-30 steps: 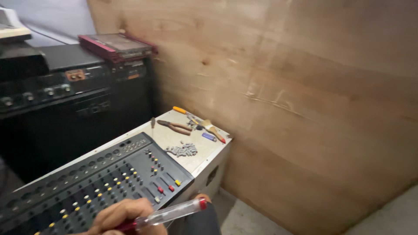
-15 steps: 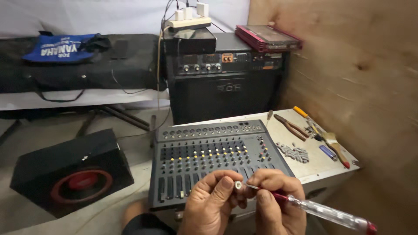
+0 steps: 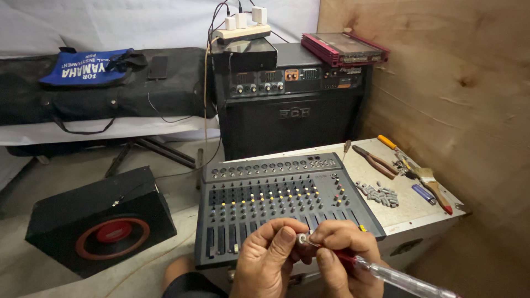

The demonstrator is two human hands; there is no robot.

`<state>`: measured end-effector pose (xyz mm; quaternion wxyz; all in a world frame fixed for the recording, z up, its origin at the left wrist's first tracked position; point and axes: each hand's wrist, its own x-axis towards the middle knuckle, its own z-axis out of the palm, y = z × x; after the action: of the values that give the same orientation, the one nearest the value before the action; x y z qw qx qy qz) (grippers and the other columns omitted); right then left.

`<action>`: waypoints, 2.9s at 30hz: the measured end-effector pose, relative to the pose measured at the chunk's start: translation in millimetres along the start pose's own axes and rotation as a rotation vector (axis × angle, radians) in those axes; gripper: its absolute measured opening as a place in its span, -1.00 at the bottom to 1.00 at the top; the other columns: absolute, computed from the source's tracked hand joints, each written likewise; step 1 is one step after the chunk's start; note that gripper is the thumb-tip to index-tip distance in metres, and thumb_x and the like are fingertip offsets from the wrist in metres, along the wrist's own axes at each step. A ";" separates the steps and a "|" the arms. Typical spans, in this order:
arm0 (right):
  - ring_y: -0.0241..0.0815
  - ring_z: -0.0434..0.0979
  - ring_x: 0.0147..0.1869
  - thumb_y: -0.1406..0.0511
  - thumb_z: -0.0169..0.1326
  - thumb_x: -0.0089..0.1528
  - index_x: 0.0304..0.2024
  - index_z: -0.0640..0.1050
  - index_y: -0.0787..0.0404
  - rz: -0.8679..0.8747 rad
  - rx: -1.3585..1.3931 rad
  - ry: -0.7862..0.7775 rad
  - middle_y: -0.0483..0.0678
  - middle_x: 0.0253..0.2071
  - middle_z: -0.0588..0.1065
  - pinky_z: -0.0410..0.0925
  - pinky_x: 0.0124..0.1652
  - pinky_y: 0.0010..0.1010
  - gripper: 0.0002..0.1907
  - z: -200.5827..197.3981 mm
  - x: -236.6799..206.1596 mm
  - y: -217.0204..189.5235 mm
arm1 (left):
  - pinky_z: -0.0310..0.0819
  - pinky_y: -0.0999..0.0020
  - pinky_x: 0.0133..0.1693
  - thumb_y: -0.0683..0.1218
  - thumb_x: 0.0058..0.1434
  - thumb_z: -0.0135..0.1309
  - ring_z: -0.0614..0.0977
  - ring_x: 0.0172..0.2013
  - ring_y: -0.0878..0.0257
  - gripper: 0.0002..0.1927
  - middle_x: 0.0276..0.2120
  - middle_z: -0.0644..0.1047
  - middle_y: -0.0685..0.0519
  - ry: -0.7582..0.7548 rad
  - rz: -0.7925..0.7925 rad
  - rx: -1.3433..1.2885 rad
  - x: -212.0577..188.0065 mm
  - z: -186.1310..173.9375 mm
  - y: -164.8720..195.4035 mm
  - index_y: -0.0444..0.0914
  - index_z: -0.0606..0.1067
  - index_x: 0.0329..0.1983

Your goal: The person sits at a workbench and fits small gray knobs onto the shafts of an audio mixing console, using a screwdriver-like tool to help seat them. They pick knobs one at a time from a pile on the bench, press each onto a shaft, and occasionally reposition the mixer while working across the control surface.

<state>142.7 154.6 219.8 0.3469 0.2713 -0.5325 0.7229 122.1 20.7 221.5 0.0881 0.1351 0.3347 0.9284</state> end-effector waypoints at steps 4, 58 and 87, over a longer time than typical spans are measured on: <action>-0.18 0.55 -0.14 0.51 0.09 0.31 -0.10 0.43 0.35 -0.011 -0.033 0.009 0.24 -0.10 0.51 0.50 -0.08 -0.33 -0.85 0.8 -1.9 2.7 | 0.51 0.30 -0.25 -0.05 0.31 0.14 0.61 -0.38 0.22 -0.71 -0.42 0.61 -0.04 -0.006 0.016 0.015 -0.6 -1.9 0.1 -0.40 0.59 -0.12; -0.26 0.58 -0.12 0.56 0.09 0.29 -0.12 0.47 0.31 -0.052 -0.227 -0.121 0.10 -0.08 0.51 0.48 -0.07 -0.49 -0.84 13.4 3.2 6.8 | 0.53 0.40 -0.19 -0.16 0.33 0.12 0.60 -0.34 0.28 -0.80 -0.36 0.60 0.00 0.113 0.087 0.111 7.7 -21.0 0.6 -0.42 0.55 -0.12; -0.29 0.53 -0.18 0.54 0.18 0.22 -0.14 0.53 0.35 0.079 -0.220 -0.037 0.04 -0.12 0.46 0.44 -0.14 -0.53 -0.83 17.7 2.1 7.7 | 0.51 0.45 -0.18 -0.19 0.29 0.15 0.59 -0.33 0.32 -0.77 -0.36 0.59 0.02 0.082 0.064 0.144 3.7 -24.6 5.4 -0.44 0.56 -0.06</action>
<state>135.8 136.6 221.9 0.3359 0.2238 -0.6253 0.6679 110.6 2.7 207.5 0.0347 0.1134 0.3994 0.9091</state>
